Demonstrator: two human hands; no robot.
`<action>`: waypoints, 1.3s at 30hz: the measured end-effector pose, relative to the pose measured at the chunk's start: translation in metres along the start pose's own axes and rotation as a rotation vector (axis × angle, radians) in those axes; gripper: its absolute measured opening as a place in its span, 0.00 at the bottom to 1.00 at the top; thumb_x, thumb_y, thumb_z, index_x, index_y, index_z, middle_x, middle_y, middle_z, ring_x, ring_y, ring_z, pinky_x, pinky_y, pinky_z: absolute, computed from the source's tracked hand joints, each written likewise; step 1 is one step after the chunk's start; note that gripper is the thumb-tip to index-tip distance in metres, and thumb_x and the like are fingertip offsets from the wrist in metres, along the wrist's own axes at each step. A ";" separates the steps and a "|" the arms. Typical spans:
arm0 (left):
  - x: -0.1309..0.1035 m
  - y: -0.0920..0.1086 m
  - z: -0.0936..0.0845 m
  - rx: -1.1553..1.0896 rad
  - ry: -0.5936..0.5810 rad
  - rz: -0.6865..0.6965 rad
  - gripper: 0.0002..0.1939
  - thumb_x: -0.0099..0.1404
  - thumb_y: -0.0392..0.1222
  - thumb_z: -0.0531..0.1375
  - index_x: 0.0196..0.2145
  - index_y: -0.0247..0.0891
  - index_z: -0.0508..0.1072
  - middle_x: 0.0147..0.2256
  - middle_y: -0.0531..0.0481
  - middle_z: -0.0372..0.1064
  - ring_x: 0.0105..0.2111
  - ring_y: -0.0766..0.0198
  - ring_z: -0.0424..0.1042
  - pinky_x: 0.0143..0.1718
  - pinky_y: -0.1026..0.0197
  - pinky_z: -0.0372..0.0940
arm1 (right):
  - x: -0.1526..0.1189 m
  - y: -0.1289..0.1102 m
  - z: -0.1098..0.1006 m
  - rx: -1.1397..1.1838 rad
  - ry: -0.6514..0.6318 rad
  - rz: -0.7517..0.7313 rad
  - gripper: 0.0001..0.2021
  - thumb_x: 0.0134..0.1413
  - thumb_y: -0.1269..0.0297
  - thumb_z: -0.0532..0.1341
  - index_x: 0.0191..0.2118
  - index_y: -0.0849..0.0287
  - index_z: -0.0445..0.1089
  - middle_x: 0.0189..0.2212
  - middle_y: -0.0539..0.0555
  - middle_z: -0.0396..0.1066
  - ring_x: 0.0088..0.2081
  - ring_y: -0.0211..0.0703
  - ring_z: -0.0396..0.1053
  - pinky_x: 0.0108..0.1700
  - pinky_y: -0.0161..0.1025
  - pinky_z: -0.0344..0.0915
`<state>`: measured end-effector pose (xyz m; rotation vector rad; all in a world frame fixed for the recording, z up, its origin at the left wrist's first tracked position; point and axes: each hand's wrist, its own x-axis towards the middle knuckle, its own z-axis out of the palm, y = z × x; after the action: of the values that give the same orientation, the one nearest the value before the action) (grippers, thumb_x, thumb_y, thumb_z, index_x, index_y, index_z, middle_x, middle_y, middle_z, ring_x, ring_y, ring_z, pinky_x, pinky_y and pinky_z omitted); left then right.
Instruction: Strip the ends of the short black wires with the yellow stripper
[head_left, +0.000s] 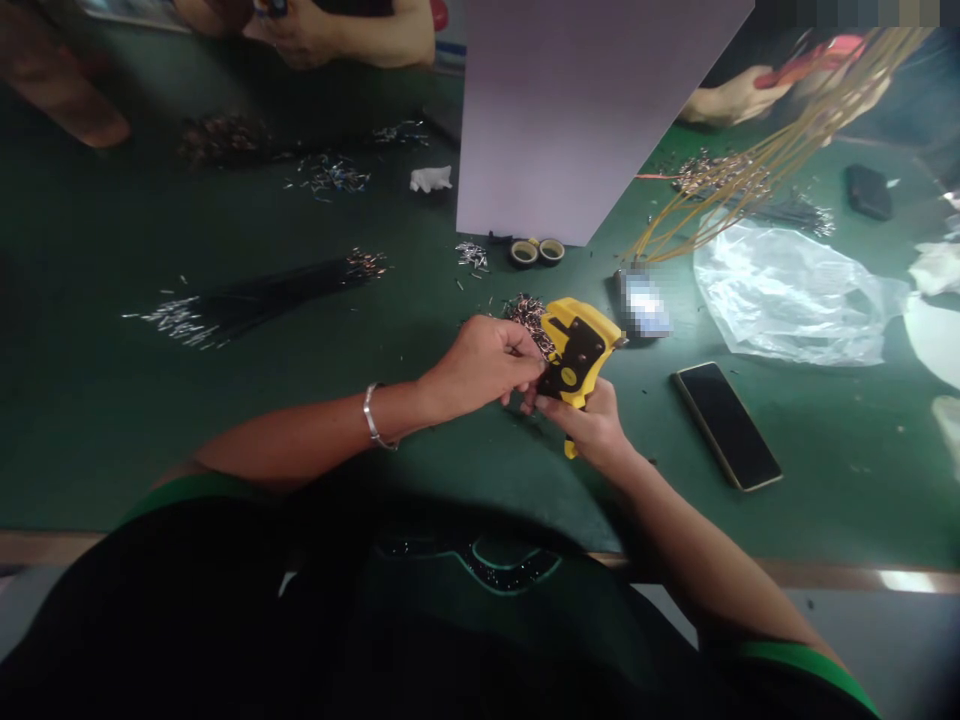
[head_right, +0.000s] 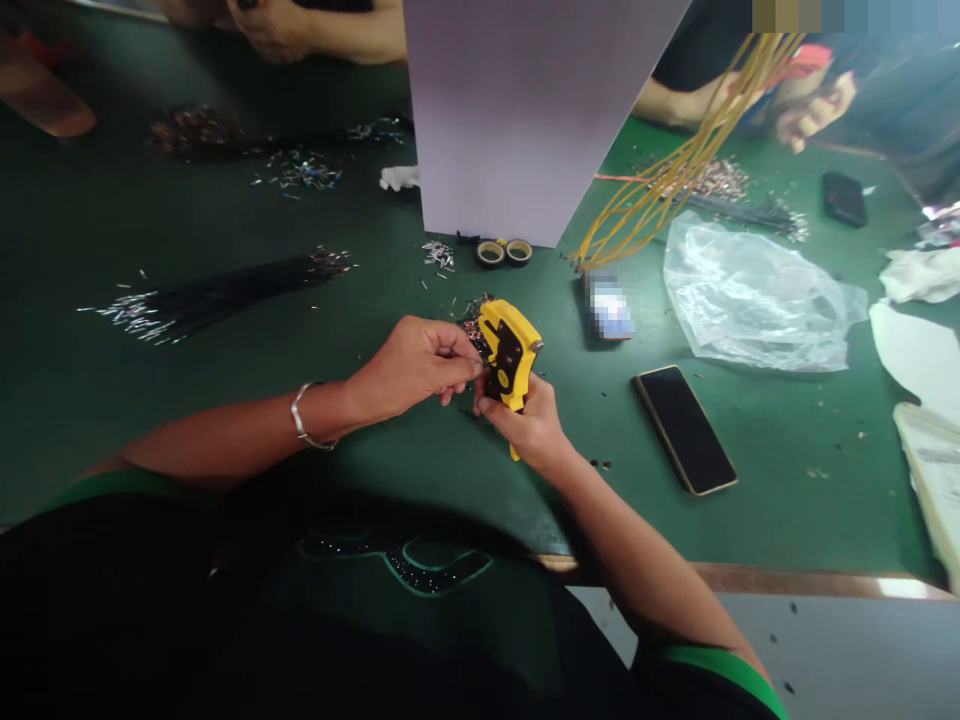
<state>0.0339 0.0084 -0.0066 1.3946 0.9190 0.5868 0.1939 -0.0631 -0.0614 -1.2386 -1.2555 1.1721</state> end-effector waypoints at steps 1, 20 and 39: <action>0.000 0.000 0.000 0.002 -0.003 0.003 0.07 0.53 0.27 0.58 0.21 0.35 0.70 0.18 0.56 0.67 0.15 0.76 0.64 0.17 0.70 0.59 | 0.000 0.000 0.000 -0.011 0.001 0.003 0.07 0.48 0.62 0.68 0.28 0.58 0.73 0.24 0.51 0.74 0.27 0.43 0.70 0.33 0.42 0.68; 0.001 -0.004 -0.001 0.040 -0.034 0.012 0.07 0.53 0.31 0.59 0.21 0.37 0.72 0.18 0.56 0.66 0.15 0.75 0.62 0.17 0.68 0.58 | -0.005 0.005 0.002 -0.051 0.063 0.065 0.10 0.49 0.59 0.68 0.27 0.58 0.70 0.17 0.48 0.69 0.18 0.39 0.66 0.24 0.39 0.65; 0.004 -0.007 -0.003 0.041 -0.019 -0.014 0.07 0.57 0.30 0.61 0.23 0.36 0.74 0.18 0.56 0.66 0.15 0.75 0.63 0.18 0.69 0.61 | -0.002 0.011 0.009 -0.098 0.124 0.087 0.14 0.50 0.56 0.66 0.22 0.56 0.65 0.12 0.46 0.65 0.14 0.35 0.61 0.19 0.36 0.60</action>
<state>0.0327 0.0127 -0.0139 1.4267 0.9293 0.5461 0.1860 -0.0651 -0.0731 -1.4292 -1.1885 1.0890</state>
